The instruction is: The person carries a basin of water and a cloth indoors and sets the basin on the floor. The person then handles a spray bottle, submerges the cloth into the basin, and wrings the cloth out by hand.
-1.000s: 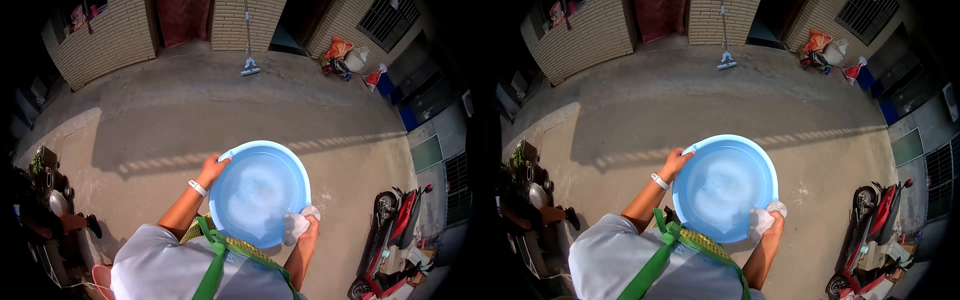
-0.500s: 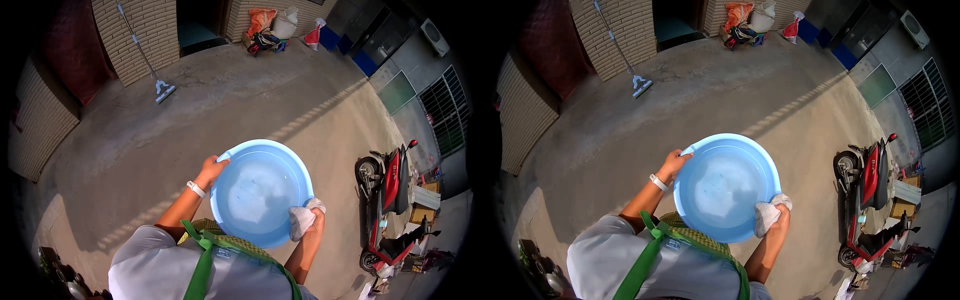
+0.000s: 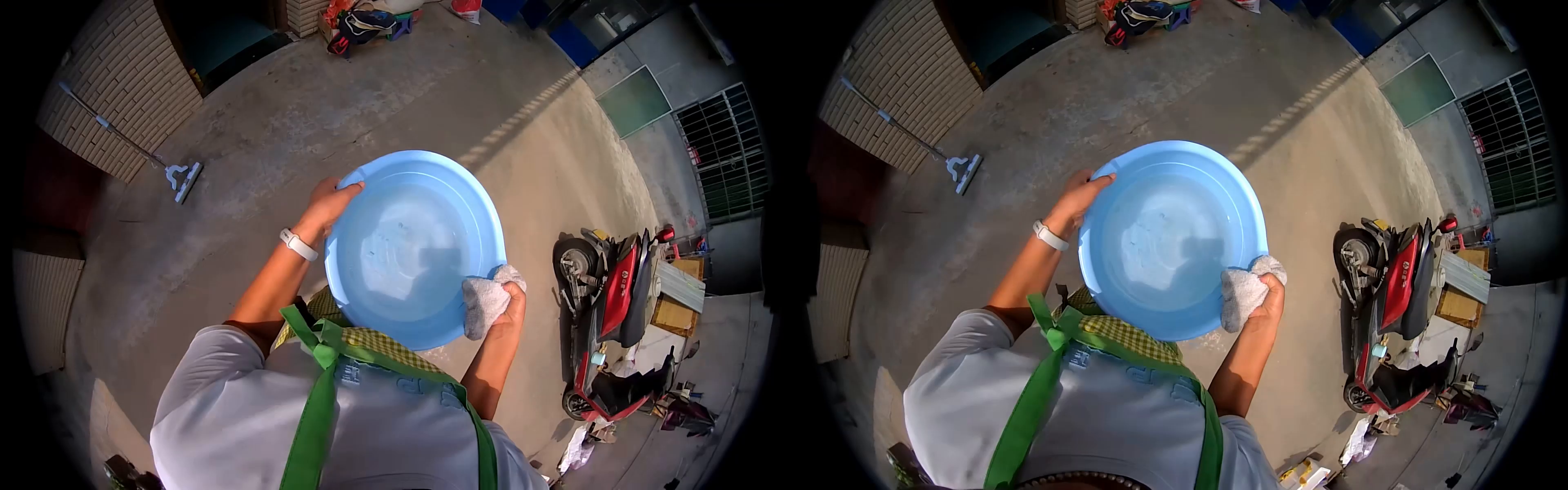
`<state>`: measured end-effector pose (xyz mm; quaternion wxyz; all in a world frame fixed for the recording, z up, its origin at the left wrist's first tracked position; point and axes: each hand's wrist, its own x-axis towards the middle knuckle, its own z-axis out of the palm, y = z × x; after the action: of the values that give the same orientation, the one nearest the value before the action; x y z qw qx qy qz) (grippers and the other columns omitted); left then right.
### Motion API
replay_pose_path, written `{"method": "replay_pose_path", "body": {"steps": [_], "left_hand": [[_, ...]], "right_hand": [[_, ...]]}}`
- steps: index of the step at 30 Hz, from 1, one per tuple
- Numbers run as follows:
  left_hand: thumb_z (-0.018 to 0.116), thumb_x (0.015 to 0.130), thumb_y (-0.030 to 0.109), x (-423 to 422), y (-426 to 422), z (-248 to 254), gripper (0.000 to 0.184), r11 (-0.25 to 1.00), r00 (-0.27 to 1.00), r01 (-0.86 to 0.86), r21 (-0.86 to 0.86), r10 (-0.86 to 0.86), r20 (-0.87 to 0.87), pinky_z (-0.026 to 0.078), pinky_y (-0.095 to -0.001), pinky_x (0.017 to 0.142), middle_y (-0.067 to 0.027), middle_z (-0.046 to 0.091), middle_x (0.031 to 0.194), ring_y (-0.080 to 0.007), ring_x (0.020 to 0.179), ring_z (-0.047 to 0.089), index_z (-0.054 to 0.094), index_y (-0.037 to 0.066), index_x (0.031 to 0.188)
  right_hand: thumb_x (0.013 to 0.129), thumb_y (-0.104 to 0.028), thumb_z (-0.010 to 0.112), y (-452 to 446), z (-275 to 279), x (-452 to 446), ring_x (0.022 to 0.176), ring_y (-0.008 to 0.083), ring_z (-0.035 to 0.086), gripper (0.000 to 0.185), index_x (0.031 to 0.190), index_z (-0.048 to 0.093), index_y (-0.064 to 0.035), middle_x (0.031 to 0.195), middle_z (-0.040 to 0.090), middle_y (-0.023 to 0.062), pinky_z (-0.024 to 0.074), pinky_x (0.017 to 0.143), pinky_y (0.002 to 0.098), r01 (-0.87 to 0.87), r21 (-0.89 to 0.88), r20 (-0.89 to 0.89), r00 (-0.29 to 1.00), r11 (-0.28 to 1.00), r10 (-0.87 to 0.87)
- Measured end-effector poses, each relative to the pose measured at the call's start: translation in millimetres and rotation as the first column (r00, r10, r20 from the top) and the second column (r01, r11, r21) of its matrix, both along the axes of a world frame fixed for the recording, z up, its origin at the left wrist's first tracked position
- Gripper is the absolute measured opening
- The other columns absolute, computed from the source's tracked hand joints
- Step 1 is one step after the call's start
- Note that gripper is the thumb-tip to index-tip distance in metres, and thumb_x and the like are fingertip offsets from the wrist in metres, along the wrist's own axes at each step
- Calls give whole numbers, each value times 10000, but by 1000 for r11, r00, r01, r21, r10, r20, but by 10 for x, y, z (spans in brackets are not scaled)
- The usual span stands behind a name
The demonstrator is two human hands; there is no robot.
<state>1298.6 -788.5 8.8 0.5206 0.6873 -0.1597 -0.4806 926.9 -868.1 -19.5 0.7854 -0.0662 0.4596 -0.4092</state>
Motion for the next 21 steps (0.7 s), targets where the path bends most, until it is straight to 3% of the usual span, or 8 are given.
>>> {"method": "replay_pose_path", "body": {"steps": [3, 5, 11, 13, 15, 17, 19, 21], "left_hand": [[626, 774, 225, 228, -938, -5, 294, 999, 997, -36, 30, 34, 73, 483, -302, 522, -123, 595, 764, -174, 611, 581, 536, -32, 884], [626, 774, 224, 336, -1547, 126, 274, 999, 999, -44, 11, 44, 25, 478, -296, 517, -115, 590, 748, -171, 610, 580, 533, -22, 851], [628, 774, 207, 661, -3181, -372, 230, 993, 993, -105, -58, 107, 41, 458, -274, 501, -83, 569, 700, -146, 577, 554, 523, 3, 779], [629, 774, 201, 803, -3731, -448, 221, 987, 988, -151, -53, 153, 33, 452, -266, 501, -75, 563, 687, -134, 566, 539, 524, 7, 769], [626, 775, 196, 840, -4213, -428, 215, 985, 986, -164, -53, 165, 19, 444, -262, 496, -71, 559, 674, -132, 562, 535, 523, 9, 759], [623, 776, 195, 936, -4855, -483, 212, 983, 987, -156, -102, 159, 28, 439, -261, 493, -70, 557, 666, -133, 563, 536, 522, 9, 754], [616, 780, 183, 1011, -5443, -515, 202, 987, 987, -154, -45, 156, 39, 432, -267, 491, -67, 556, 661, -136, 565, 538, 522, 6, 754], [614, 782, 186, 1045, -6029, -454, 204, 987, 990, -132, -94, 136, 34, 434, -270, 499, -66, 557, 663, -139, 570, 540, 521, 5, 762]], "right_hand": [[548, -55, 486, -962, 85, 359, 814, 395, 564, 454, 995, 501, 21, 936, 549, 195, 512, 721, 514, -7, -72, 48, 999, 997, 11], [553, -54, 489, -1504, 260, 532, 797, 389, 571, 434, 980, 500, 23, 910, 559, 191, 513, 727, 505, 26, -90, 19, 1000, 996, -24], [568, -57, 500, -3403, -32, 790, 736, 341, 580, 402, 964, 505, 19, 837, 561, 161, 513, 680, 454, -84, -90, -32, 996, 992, 81], [578, -55, 501, -3949, -183, 952, 729, 319, 579, 381, 951, 510, 23, 820, 558, 153, 508, 670, 425, -25, -161, -58, 998, 987, 15], [583, -44, 497, -4539, -274, 1002, 741, 309, 576, 368, 943, 523, 28, 831, 561, 150, 505, 680, 418, -78, -129, -116, 991, 989, 64], [584, -44, 498, -5188, -193, 1122, 747, 307, 575, 370, 945, 529, 29, 836, 563, 149, 503, 676, 418, -73, -148, -77, 995, 986, 63], [586, -44, 500, -5743, -206, 1147, 752, 306, 574, 371, 948, 535, 31, 842, 564, 149, 502, 671, 419, -77, -161, -46, 996, 984, 71], [592, -41, 497, -6312, -353, 1146, 760, 319, 574, 377, 959, 542, 28, 860, 569, 153, 500, 669, 428, -43, -68, -16, 999, 997, 42]]}}
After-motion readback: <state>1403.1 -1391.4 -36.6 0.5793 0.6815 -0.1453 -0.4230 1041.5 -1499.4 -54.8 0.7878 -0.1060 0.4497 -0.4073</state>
